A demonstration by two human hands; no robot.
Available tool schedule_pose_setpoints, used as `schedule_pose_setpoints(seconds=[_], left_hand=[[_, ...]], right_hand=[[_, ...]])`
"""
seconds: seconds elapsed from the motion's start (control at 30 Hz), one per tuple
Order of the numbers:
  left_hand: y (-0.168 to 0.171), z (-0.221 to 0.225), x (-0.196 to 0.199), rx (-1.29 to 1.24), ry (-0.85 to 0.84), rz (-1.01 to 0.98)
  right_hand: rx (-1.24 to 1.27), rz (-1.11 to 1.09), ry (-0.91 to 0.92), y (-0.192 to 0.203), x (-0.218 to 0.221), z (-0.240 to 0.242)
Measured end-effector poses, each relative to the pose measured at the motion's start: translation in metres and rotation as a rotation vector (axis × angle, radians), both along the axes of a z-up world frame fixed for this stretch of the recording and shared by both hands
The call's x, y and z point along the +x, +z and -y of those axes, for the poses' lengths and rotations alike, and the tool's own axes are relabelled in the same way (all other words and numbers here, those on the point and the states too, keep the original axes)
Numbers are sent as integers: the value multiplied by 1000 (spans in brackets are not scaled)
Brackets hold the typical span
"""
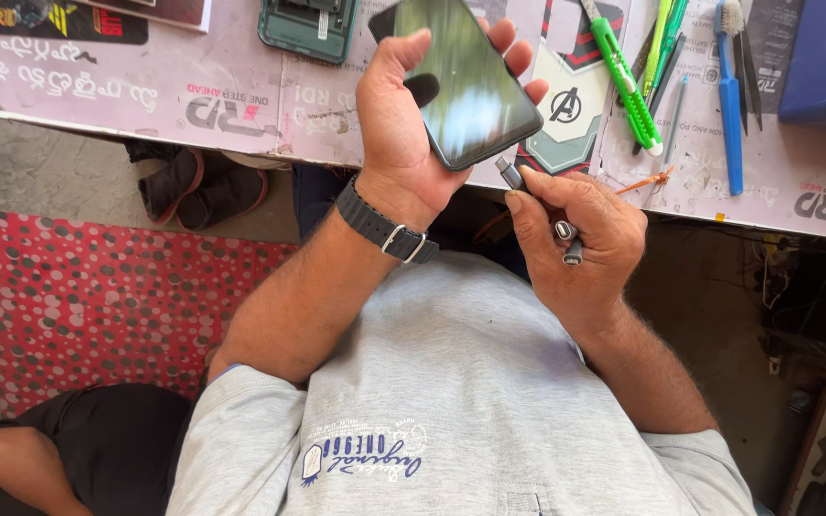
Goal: The person cleans the internal components of a disassembled Samsung Galaxy F41 smartphone using a blue plastic tool and a green brush. They then connect a charging cable to the device to verify that the screen powers on and displays the charging status.
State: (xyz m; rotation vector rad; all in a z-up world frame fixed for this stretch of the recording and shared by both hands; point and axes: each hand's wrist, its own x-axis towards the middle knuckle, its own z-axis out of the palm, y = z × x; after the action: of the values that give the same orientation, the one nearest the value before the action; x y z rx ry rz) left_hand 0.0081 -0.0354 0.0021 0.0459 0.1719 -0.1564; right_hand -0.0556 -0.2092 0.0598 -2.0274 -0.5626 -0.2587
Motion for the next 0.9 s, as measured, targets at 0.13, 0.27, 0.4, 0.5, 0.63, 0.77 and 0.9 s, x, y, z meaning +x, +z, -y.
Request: schedule_pose_setpoints(seconds=[0.13,0.27,0.4,0.5,0.63,0.77,0.9], left_hand=[[1,1,3,-6,-20,-82],[1,4,3,7,-31,-58],[-1,7,4,15,-16,-54],[1,8,2,57,21,-34],[5,7,0,114,54,-24],[8,6,-2,190,130,84],[14,9,-3,311,209,72]], right_hand=[[-11,30,-3,6,0,1],[-11,57,-22,7,2,0],[-10,60,-28,7,3,-1],[-27,74,-39,6,4,-3],[-43,74,-55,7,3,-2],[-74,67,-63,4,4,-1],[-39,-8,-80,0,7,0]])
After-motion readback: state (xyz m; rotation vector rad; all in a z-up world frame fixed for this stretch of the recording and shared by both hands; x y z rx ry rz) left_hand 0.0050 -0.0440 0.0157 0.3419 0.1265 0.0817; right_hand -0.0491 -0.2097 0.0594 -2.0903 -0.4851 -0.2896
